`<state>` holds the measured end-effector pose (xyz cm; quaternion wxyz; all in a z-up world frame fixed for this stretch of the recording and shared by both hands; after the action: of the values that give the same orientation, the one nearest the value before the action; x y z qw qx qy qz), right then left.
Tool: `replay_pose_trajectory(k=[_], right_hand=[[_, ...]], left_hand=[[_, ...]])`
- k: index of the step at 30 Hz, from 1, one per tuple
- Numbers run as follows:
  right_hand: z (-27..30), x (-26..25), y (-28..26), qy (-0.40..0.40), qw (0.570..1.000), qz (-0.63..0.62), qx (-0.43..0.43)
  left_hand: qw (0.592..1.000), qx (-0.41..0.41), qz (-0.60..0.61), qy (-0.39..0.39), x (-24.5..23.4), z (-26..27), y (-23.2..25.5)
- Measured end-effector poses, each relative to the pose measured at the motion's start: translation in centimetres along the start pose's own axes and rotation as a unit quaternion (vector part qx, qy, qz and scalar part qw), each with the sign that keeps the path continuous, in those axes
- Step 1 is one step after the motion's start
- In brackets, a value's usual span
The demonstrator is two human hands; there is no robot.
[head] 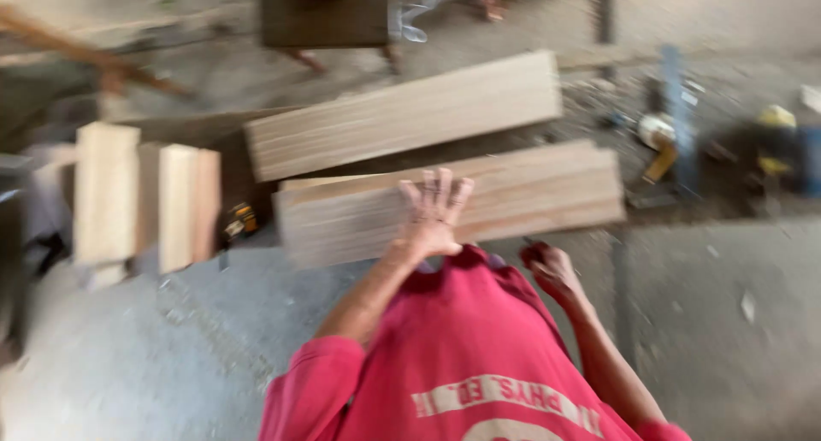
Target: Measuring and inspecting wood planks on a workbench using a try square and pencil.
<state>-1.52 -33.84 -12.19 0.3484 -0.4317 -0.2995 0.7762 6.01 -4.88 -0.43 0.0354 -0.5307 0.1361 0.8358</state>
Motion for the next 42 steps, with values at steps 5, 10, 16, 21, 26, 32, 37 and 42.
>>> replay_pose_trajectory(k=[5,10,16,21,26,32,37,42], right_hand=[[0.9,0.6,-0.6,0.014,0.997,-0.080,0.010],[1.3,1.2,-0.9,0.020,0.994,-0.106,0.002],[1.5,2.4,1.1,0.029,0.993,-0.116,0.000],[1.9,1.8,1.0,0.025,0.993,-0.119,0.012],[2.2,-0.4,0.7,0.039,0.988,-0.151,0.016],[3.8,-2.6,-3.5,0.026,0.977,-0.167,0.129],[3.6,-3.7,0.3,0.085,0.982,-0.164,0.047],[4.9,-13.8,-1.8,0.316,0.944,-0.091,0.006]], left_hand=[[1.000,0.012,0.015,-0.004,1.8,-0.6,0.1],[1.000,0.001,0.015,-0.016,1.8,-0.7,-0.3],[1.000,-0.002,-0.005,-0.008,1.4,-0.7,-0.2],[1.000,-0.009,-0.004,0.006,1.5,-0.8,-0.5],[1.000,-0.021,-0.016,0.000,0.6,-0.7,-0.4],[0.998,-0.007,0.026,-0.052,0.3,-0.8,-1.4],[0.969,-0.024,0.230,0.083,-2.7,1.4,-7.4],[0.794,-0.424,0.325,0.289,-1.4,11.8,-22.4]])
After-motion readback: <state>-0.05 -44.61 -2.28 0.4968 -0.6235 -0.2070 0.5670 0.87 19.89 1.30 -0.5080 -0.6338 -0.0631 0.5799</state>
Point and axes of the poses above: each hand's wrist, its own z-axis away from the middle knuckle, its own x-axis out of the palm, y = z × x, the point moved 6 cm from there along -z, towards the middle knuckle, and after that the axes turned 8 degrees about -x, right-handed, at the moved point
